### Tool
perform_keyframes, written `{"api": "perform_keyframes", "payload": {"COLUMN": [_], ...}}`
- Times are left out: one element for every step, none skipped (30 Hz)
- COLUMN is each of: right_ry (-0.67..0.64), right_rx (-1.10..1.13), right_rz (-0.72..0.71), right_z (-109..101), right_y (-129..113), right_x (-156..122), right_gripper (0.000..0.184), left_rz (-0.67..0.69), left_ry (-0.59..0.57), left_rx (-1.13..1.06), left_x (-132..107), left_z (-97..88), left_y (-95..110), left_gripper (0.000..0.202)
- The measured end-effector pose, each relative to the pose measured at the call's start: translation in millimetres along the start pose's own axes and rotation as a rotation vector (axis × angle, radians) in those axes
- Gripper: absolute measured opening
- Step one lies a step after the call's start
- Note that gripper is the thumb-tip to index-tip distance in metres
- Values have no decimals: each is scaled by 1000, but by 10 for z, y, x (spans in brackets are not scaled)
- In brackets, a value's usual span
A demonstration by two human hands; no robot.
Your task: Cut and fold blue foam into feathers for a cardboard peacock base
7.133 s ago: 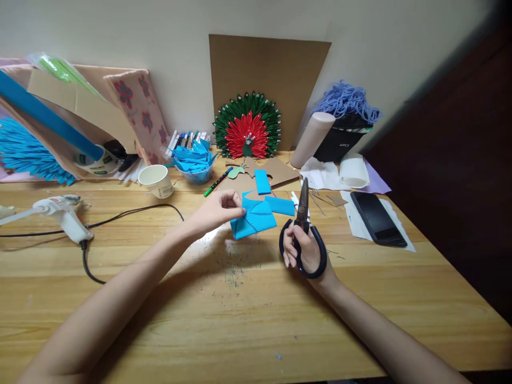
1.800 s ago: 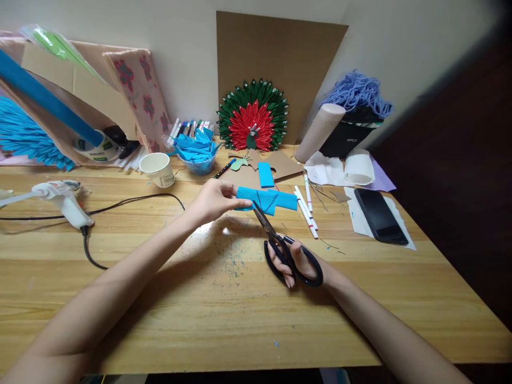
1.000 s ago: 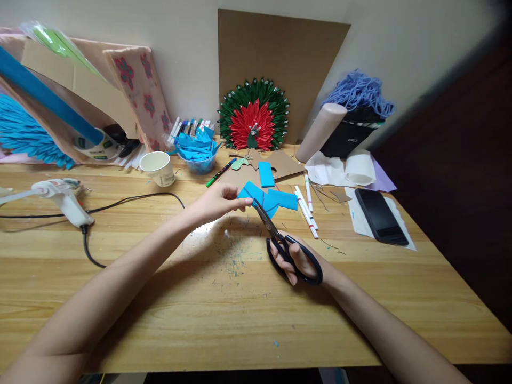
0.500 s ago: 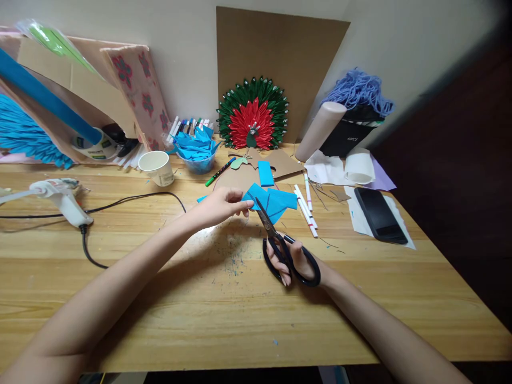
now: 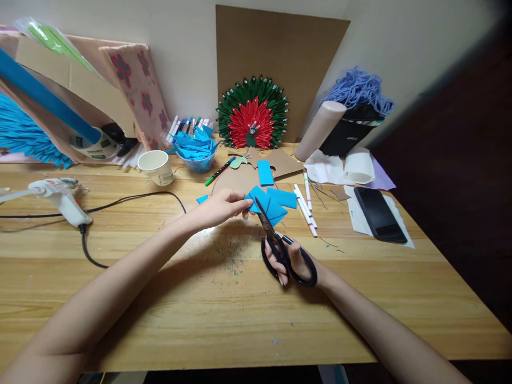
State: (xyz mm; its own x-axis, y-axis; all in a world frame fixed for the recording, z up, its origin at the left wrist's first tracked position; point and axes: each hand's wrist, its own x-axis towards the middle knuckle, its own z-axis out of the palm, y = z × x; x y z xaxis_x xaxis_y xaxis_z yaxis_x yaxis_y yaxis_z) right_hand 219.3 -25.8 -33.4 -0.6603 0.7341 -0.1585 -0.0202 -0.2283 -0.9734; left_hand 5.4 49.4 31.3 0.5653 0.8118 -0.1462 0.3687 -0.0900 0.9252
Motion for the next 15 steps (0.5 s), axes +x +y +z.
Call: {"api": "perform_keyframes", "payload": {"right_ry": [0,2,5,10,17,28,41,52,59,61,53,41,26,14,4], "right_rx": [1,0,-1,-4,-8,-13,-19,-28,-37,-42,-42,-36,-25,-13,-2], "right_rz": [1,2,1,-2,-6,-12,-18,-22,-23,-21,-16,-10,-5,-2,-3], "right_z": [4,9,16,22,28,34,38,40,42,42,41,40,39,39,38], "right_y": [4,5,6,6,7,7,8,9,11,12,14,15,17,17,17], "right_x": [-2,-1,1,5,11,17,23,28,31,31,30,27,23,18,13], "right_gripper": [72,72,71,70,69,67,65,64,63,64,65,67,69,70,71], "left_rz": [3,4,4,4,3,-1,-7,-14,-22,-30,-40,-50,-61,-75,-89], "left_ry": [-14,-25,-31,-33,-32,-31,-31,-31,-31,-30,-28,-27,-29,-33,-39], "left_rx": [7,9,6,0,-9,-18,-26,-35,-50,-68,-91,-116,-142,-164,-180], "left_x": [1,2,3,3,3,3,2,0,-2,-4,-7,-11,-16,-20,-25], "left_z": [1,2,1,-1,-3,-6,-8,-11,-12,-12,-11,-8,-5,-2,2], "left_y": [-6,-10,-12,-13,-11,-6,1,12,26,42,60,80,100,120,140], "left_gripper": [33,34,34,34,33,33,32,32,31,29,28,27,25,25,24]}}
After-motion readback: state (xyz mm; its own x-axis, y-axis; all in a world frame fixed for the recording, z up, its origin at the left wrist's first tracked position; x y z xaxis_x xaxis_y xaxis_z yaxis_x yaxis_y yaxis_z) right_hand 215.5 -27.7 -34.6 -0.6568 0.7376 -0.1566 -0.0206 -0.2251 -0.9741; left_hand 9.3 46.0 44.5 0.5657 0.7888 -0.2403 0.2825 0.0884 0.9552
